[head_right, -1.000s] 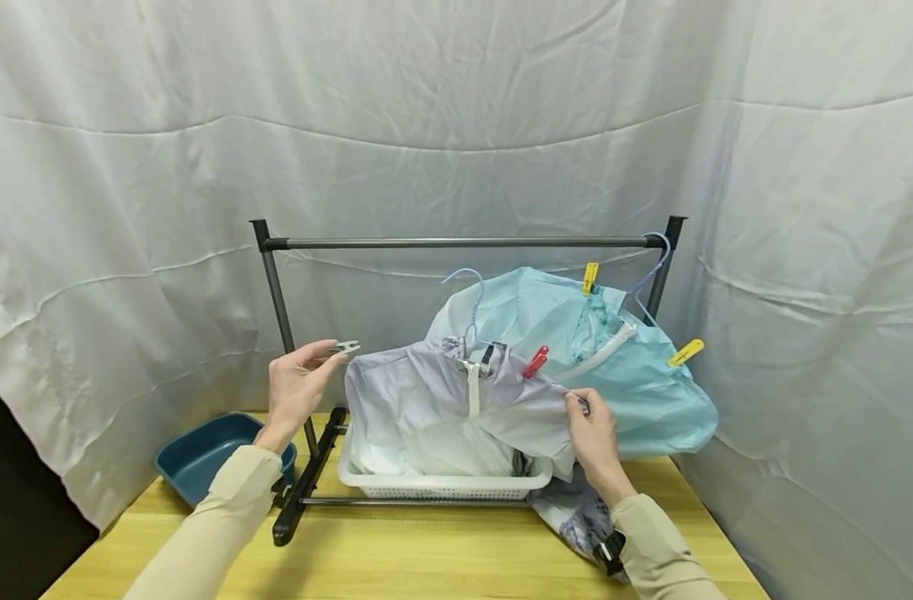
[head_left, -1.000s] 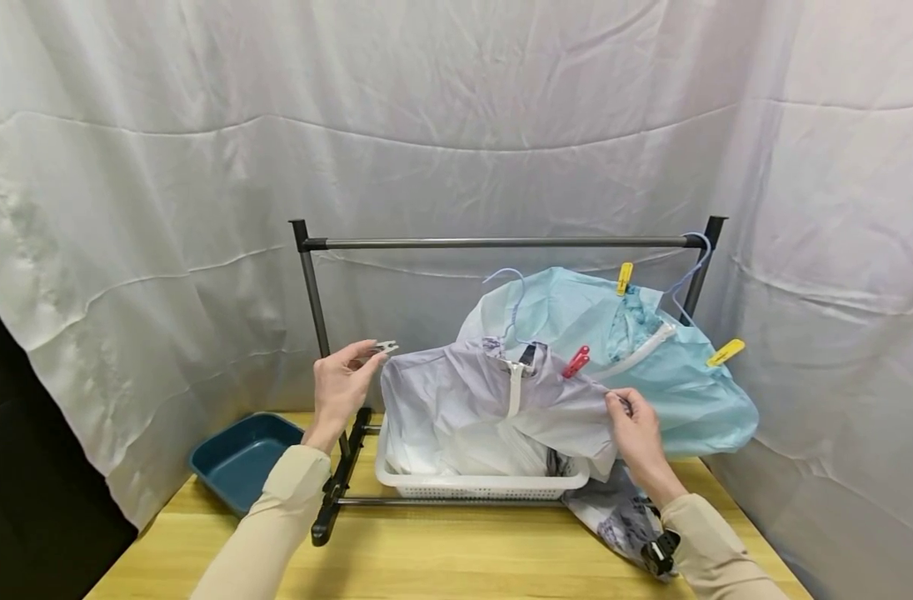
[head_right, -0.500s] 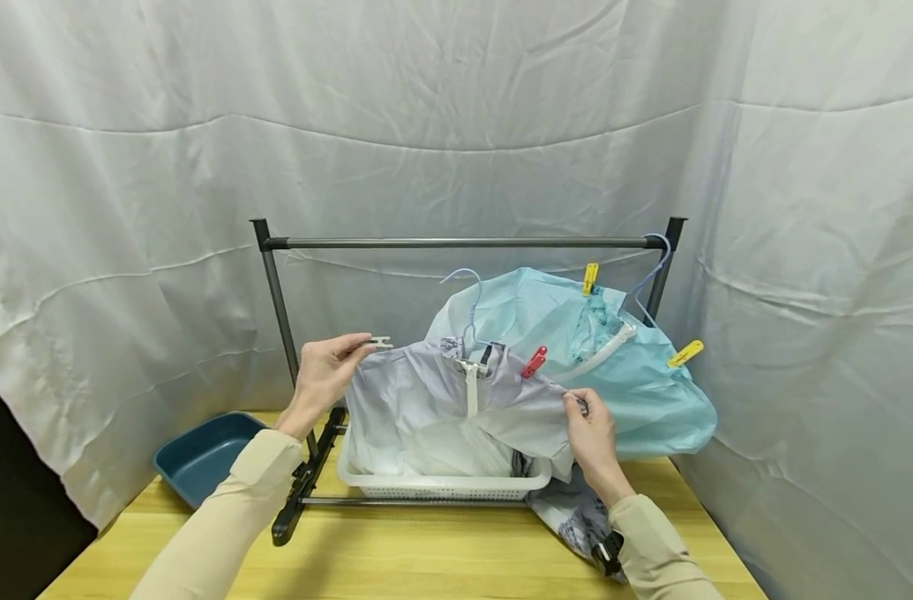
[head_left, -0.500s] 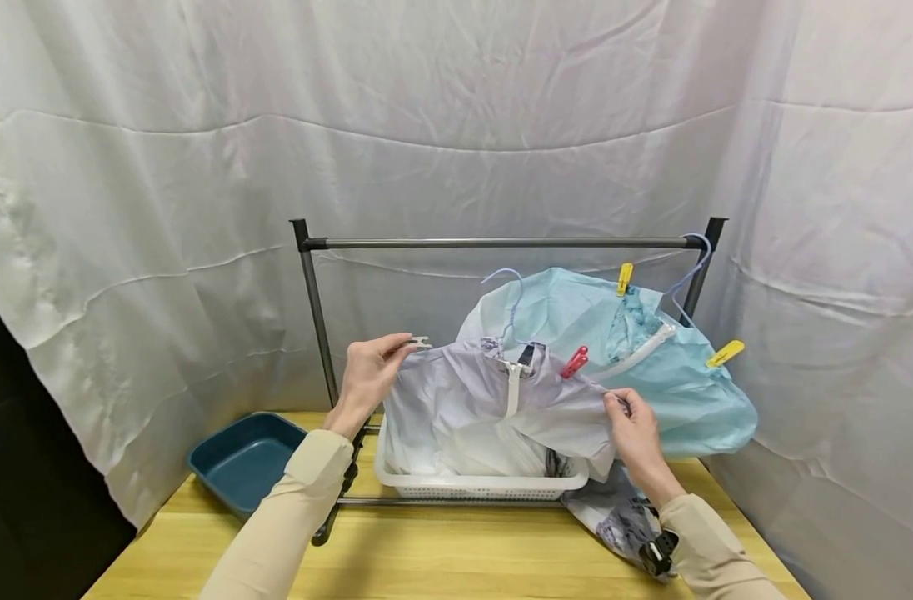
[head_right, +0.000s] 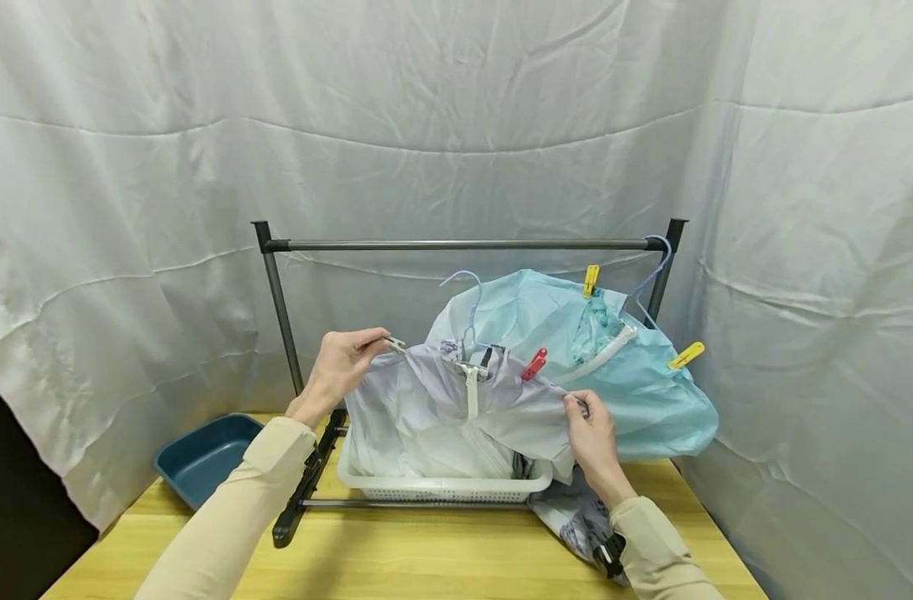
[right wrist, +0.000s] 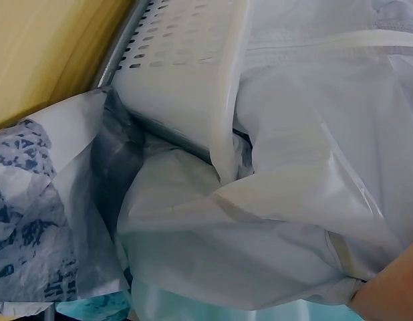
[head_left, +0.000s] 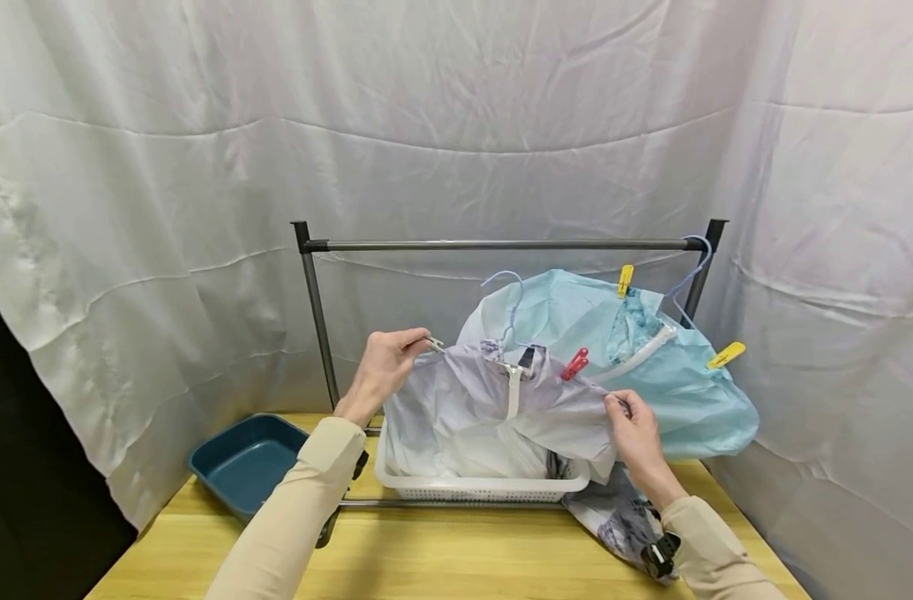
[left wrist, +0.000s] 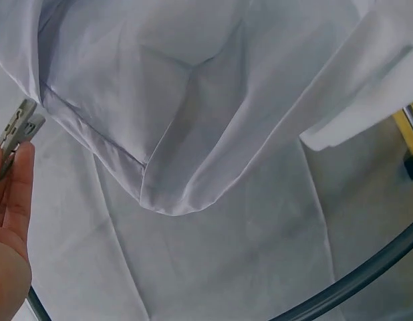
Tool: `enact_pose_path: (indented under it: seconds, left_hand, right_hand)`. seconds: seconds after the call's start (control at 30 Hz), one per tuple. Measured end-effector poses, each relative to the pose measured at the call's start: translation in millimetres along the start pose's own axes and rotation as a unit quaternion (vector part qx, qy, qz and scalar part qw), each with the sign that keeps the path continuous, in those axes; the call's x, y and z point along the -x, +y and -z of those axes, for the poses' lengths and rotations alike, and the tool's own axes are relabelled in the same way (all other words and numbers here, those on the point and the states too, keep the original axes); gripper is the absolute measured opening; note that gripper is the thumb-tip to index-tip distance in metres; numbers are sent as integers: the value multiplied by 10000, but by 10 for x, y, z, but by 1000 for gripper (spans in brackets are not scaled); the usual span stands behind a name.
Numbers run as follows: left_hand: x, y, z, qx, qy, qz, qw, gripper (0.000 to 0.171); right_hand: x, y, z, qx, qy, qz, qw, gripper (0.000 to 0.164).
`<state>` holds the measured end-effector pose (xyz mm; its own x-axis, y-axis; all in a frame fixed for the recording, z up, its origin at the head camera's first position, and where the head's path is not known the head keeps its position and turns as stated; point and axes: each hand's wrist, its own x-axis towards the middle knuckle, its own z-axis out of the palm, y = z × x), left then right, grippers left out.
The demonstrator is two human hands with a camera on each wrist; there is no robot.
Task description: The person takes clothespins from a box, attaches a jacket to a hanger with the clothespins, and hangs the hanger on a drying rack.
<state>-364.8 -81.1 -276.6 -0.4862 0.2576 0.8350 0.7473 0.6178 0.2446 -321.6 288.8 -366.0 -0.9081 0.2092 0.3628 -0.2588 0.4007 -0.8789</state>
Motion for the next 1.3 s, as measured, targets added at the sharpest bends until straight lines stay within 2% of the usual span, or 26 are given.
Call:
enact_pose_path:
  seconds: [0.2, 0.63, 0.7, 0.77, 0.87, 0.97, 1.13, 1.3]
  left_hand:
    - [-49, 22, -57, -277, -400, -135, 9987, 9]
    - [-106, 0, -115, -260, -948, -336, 9946, 7]
    - [-103, -6, -125, -373, -1051, -358, 9931, 11]
    - [-88, -9, -132, -547, -1127, -336, 9916, 22]
    - [-43, -3, -142, -744, -1168, -164, 9902, 44]
    - [22, 6, -154, -747, -1062, 32, 9915, 56]
    - [191, -15, -142, -642, -891, 215, 9937, 58]
    - [443, -123, -120, -527, -794, 588, 9937, 59]
  right_hand:
    - [5, 13, 17, -16, -50, 19, 10000, 39]
    - [-13, -42, 44, -228, -204, 84, 9995, 39]
    - [-9, -47, 48, -218, -181, 64, 9996, 39]
    - [-5, -46, 48, -192, -129, 62, 9997, 39]
    - [-1, -45, 43, -152, 3, 62, 9999, 37]
    - [6, -37, 46, -111, 106, 61, 9999, 36]
    - [23, -36, 73, -242, 327, 54, 9992, 35]
    - [27, -35, 128, -427, 757, 144, 9961, 34]
